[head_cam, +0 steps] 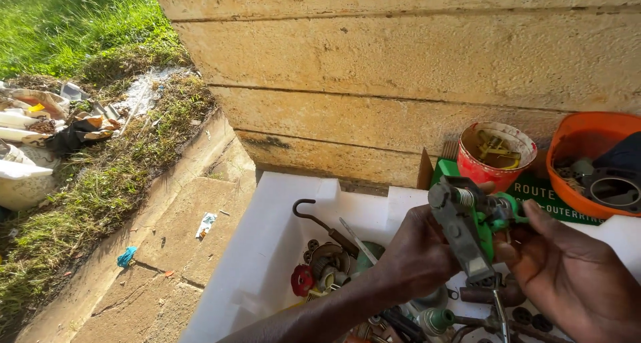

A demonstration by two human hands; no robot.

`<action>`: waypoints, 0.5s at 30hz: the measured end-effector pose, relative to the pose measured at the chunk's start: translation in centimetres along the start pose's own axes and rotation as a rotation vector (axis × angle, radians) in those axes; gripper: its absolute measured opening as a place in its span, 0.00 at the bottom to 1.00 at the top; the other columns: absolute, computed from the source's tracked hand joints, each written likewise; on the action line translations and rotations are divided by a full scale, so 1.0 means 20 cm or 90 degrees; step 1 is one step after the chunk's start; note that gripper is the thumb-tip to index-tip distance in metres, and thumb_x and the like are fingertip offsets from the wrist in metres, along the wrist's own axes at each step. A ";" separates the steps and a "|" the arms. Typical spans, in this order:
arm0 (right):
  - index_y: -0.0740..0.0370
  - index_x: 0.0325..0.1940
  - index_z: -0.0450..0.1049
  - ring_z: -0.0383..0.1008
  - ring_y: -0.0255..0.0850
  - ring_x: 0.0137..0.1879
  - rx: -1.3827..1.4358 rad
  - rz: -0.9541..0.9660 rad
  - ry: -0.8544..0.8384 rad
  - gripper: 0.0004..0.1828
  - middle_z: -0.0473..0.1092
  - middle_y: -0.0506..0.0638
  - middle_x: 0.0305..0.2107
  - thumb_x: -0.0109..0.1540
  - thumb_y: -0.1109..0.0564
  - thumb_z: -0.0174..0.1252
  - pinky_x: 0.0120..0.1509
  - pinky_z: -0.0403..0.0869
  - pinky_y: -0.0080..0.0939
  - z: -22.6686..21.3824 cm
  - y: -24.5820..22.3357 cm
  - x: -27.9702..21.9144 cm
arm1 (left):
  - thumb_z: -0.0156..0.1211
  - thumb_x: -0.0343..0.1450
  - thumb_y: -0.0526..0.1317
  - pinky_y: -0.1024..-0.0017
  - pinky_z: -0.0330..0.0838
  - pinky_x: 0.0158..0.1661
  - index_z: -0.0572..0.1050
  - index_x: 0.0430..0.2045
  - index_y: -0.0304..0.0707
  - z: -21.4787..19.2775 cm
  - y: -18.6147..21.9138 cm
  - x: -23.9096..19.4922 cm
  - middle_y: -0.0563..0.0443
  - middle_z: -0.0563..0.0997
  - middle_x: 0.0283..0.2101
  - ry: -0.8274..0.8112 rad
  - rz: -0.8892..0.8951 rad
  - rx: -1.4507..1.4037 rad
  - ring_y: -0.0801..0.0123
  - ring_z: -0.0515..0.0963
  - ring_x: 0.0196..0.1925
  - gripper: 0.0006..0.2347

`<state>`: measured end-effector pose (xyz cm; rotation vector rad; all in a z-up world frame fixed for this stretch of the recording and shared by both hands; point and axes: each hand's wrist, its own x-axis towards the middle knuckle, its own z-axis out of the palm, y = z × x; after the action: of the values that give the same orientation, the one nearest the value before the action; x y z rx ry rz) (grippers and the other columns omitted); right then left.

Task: Inspecting and assembling mechanical valve and sprinkler components in a tray.

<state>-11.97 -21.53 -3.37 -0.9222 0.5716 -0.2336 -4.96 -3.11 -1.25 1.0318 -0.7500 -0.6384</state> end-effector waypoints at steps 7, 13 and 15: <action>0.58 0.62 0.72 0.75 0.46 0.46 0.015 0.079 -0.127 0.20 0.74 0.55 0.41 0.69 0.49 0.49 0.52 0.75 0.51 0.06 0.08 -0.05 | 0.67 0.69 0.36 0.75 0.77 0.52 0.74 0.53 0.34 -0.01 -0.02 0.01 0.51 0.81 0.49 0.090 0.005 -0.136 0.75 0.80 0.48 0.18; 0.92 0.41 0.77 0.71 0.69 0.32 -0.178 0.137 -0.066 0.28 0.72 0.81 0.28 0.69 0.53 0.53 0.33 0.66 0.61 0.17 0.01 -0.17 | 0.56 0.74 0.44 0.55 0.77 0.52 0.71 0.52 0.34 -0.06 0.17 0.03 0.43 0.80 0.48 0.133 -0.105 -0.074 0.59 0.79 0.53 0.16; 0.92 0.36 0.78 0.72 0.67 0.27 -0.216 0.117 -0.082 0.26 0.74 0.80 0.26 0.68 0.55 0.55 0.28 0.66 0.59 0.16 -0.02 -0.18 | 0.54 0.74 0.43 0.49 0.78 0.51 0.71 0.59 0.32 -0.09 0.16 0.05 0.39 0.80 0.50 0.153 -0.160 -0.144 0.54 0.79 0.55 0.20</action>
<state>-13.10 -18.04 -0.11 -1.1951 0.5819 0.0923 -2.60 -1.71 1.35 0.9797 -0.3310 -0.7795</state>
